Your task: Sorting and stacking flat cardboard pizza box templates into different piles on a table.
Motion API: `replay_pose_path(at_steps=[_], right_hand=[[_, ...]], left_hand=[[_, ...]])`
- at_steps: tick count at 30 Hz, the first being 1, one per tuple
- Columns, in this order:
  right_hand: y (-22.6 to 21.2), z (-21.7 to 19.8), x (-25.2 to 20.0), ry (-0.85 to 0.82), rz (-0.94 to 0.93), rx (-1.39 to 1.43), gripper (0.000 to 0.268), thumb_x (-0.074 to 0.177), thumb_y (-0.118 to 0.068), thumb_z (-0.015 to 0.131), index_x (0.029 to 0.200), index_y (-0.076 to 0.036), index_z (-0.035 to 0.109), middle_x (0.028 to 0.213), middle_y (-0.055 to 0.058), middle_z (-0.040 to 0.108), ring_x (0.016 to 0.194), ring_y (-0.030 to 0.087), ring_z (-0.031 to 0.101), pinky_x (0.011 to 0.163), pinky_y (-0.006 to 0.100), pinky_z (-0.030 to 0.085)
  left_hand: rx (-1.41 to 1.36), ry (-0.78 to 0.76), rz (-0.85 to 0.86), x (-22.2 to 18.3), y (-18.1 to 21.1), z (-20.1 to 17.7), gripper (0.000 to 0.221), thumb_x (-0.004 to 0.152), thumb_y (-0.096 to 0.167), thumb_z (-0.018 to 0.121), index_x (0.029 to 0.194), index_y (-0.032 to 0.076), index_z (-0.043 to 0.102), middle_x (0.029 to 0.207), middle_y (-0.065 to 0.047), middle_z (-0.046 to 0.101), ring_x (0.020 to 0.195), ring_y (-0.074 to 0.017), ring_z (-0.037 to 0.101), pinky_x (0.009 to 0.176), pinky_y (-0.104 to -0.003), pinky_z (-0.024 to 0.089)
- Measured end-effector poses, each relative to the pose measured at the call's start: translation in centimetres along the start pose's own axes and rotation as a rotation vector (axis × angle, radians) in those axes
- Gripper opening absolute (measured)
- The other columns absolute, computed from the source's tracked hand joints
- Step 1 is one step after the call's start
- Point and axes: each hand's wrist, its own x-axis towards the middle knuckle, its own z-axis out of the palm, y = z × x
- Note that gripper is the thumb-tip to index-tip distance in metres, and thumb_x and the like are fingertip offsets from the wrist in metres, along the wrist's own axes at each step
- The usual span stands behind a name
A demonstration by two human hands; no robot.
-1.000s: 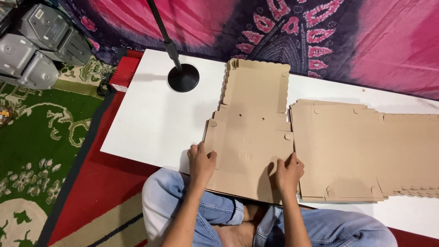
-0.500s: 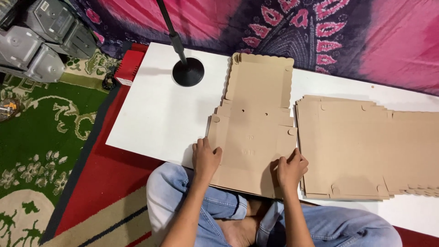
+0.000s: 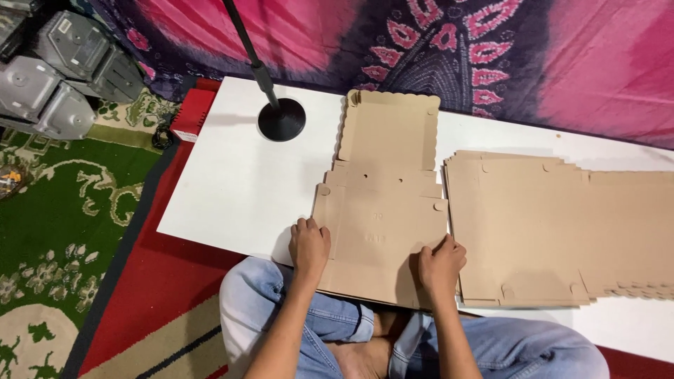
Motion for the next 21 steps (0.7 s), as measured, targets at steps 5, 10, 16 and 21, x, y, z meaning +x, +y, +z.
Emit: replay_pose_path(at_steps=[5, 10, 16, 21], right_hand=[[1.8, -1.3, 0.1, -0.121, 0.018, 0.003, 0.066, 0.09, -0.022, 0.063, 0.148, 0.01, 0.051, 0.135, 0.034, 0.051, 0.125, 0.054, 0.053, 0.107, 0.054, 0.045], [3.0, -1.7, 0.2, -0.182, -0.003, 0.022, 0.066, 0.092, -0.019, 0.064, 0.149, 0.012, 0.049, 0.139, 0.037, 0.048, 0.131, 0.056, 0.05, 0.111, 0.057, 0.042], [-0.6, -11.2, -1.0, -0.407, -0.008, 0.278, 0.059, 0.095, -0.024, 0.056, 0.146, 0.003, 0.054, 0.115, 0.032, 0.071, 0.108, 0.046, 0.072, 0.101, 0.057, 0.049], [11.8, -14.6, 8.0, -0.276, 0.084, -0.01, 0.07, 0.101, -0.04, 0.055, 0.16, -0.007, 0.038, 0.136, 0.033, 0.064, 0.13, 0.049, 0.059, 0.109, 0.062, 0.044]], left_hand=[[-0.046, -0.077, -0.111, -1.2, 0.3, -1.0, 0.035, 0.089, 0.026, 0.062, 0.111, 0.0, 0.069, 0.098, -0.014, 0.063, 0.099, -0.033, 0.064, 0.075, -0.045, 0.058], [0.031, -0.084, -0.078, -2.7, 0.5, -0.5, 0.036, 0.088, 0.027, 0.067, 0.112, -0.001, 0.066, 0.103, -0.016, 0.062, 0.104, -0.0358, 0.063, 0.079, -0.047, 0.058], [-0.047, -0.079, -0.084, -3.1, 3.3, -5.7, 0.053, 0.091, 0.032, 0.063, 0.132, -0.001, 0.06, 0.118, -0.019, 0.059, 0.113, -0.0388, 0.057, 0.089, -0.05, 0.053], [-0.288, -0.15, 0.362, -6.3, 10.2, -1.1, 0.03, 0.089, 0.018, 0.067, 0.117, 0.007, 0.069, 0.103, -0.016, 0.062, 0.103, -0.042, 0.061, 0.086, -0.051, 0.053]])
